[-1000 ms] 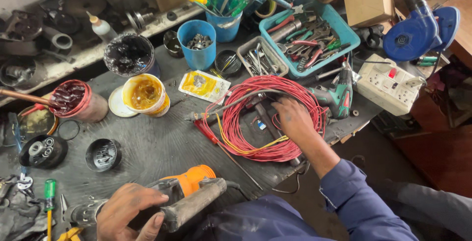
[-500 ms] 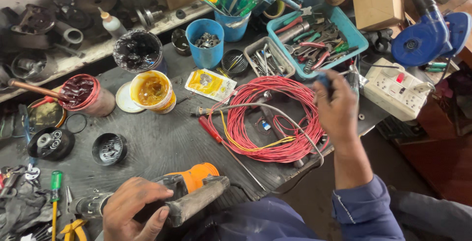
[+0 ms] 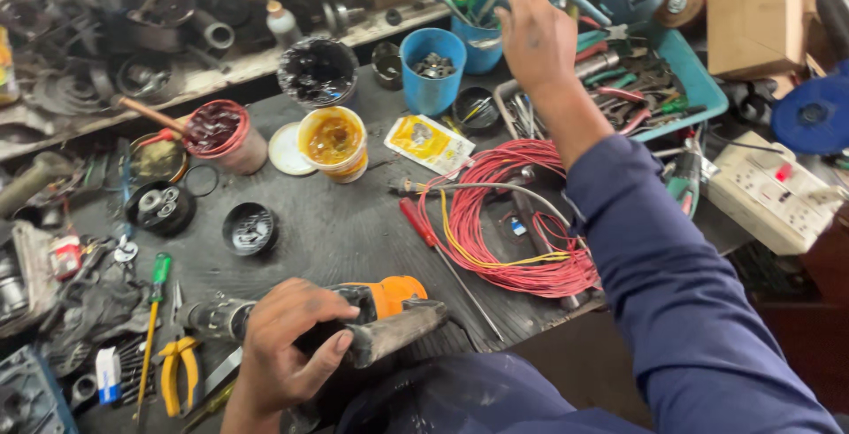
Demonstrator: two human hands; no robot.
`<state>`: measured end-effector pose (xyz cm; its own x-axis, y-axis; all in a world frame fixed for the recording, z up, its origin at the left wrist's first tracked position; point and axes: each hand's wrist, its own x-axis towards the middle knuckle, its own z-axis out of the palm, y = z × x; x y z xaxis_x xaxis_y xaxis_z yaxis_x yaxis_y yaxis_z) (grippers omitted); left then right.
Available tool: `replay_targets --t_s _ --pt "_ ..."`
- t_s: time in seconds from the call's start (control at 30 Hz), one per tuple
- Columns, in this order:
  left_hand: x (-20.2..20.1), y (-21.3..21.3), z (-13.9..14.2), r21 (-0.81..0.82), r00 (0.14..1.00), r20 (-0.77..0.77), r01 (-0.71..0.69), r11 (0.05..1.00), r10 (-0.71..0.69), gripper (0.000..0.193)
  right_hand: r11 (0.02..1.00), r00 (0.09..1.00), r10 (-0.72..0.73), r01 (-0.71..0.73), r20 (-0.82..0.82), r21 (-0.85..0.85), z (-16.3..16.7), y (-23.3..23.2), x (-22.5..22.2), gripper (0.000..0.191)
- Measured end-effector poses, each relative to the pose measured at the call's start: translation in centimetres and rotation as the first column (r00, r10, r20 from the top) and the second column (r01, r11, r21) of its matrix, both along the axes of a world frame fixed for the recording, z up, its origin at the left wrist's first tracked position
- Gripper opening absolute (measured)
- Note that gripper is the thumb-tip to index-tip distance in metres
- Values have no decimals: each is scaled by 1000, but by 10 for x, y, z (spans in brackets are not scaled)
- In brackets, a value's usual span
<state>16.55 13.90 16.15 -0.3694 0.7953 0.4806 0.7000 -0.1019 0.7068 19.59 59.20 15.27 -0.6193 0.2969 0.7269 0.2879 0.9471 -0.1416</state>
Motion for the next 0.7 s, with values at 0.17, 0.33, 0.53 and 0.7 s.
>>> replay_targets --t_s 0.17,0.33,0.53,0.7 --pt "-2 -2 4 -6 1000 5 0 1000 0 20 981 947 -189 171 259 90 -6 15 -25 44" --pt "-3 -5 5 4 999 26 23 1000 -23 19 991 932 -126 101 340 91 -19 13 -21 61" --pt "-5 -7 2 26 999 13 47 999 -47 17 984 957 76 -27 279 -176 -21 -18 12 87" --pt "-10 -15 -32 25 997 -68 24 999 -22 24 960 974 205 -219 -100 -173 -55 -81 93 61"
